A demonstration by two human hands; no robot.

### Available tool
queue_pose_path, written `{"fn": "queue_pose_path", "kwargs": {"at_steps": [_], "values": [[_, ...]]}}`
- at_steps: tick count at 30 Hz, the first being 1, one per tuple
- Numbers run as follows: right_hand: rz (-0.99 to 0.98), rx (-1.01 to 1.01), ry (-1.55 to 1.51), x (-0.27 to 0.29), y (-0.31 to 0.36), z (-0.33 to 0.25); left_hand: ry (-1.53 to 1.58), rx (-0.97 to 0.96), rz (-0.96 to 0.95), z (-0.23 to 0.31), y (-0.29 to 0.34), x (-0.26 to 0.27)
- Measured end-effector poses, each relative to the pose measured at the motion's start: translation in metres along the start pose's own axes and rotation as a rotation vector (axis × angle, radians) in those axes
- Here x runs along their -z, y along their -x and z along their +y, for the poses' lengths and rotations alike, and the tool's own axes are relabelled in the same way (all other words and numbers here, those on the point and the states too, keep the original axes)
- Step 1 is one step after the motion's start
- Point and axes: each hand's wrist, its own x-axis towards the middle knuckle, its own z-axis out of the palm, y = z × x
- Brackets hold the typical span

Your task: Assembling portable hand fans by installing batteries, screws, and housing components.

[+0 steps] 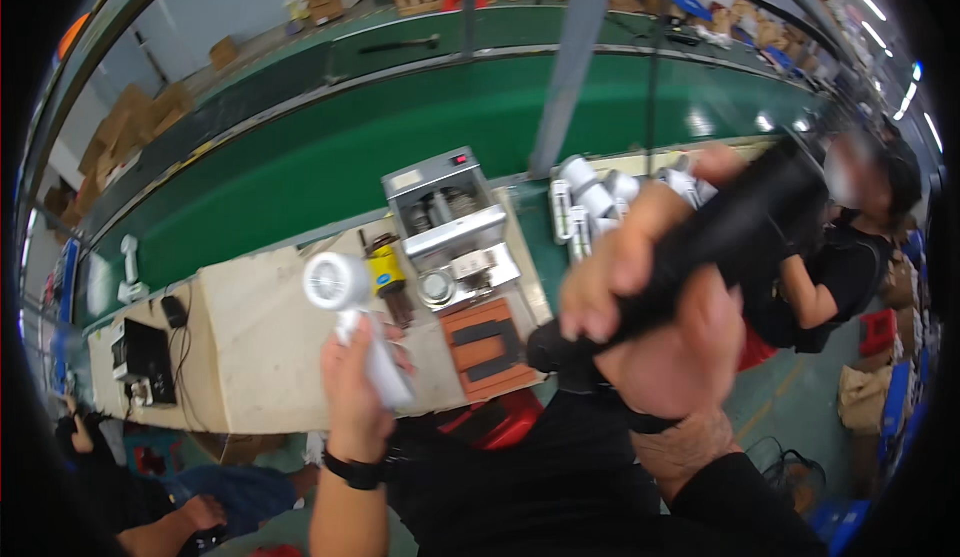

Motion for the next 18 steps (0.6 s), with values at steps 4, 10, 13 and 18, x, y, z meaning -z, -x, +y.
{"fn": "queue_pose_path", "kwargs": {"at_steps": [4, 10, 13, 18], "values": [[0.019, -0.053, 0.015, 0.002, -0.022, -0.003, -0.109, 0.007, 0.112, 0.007, -0.094, 0.038], [0.122, -0.131, -0.163, 0.005, -0.009, -0.001, 0.127, 0.078, -0.012, 0.029, -0.229, 0.099], [0.081, -0.184, -0.098, 0.003, -0.015, -0.012, -0.181, 0.081, 0.341, 0.027, -0.223, 0.061], [0.022, -0.373, -0.224, -0.008, -0.045, -0.012, -0.247, -0.266, -0.329, 0.037, -0.083, -0.023]]}}
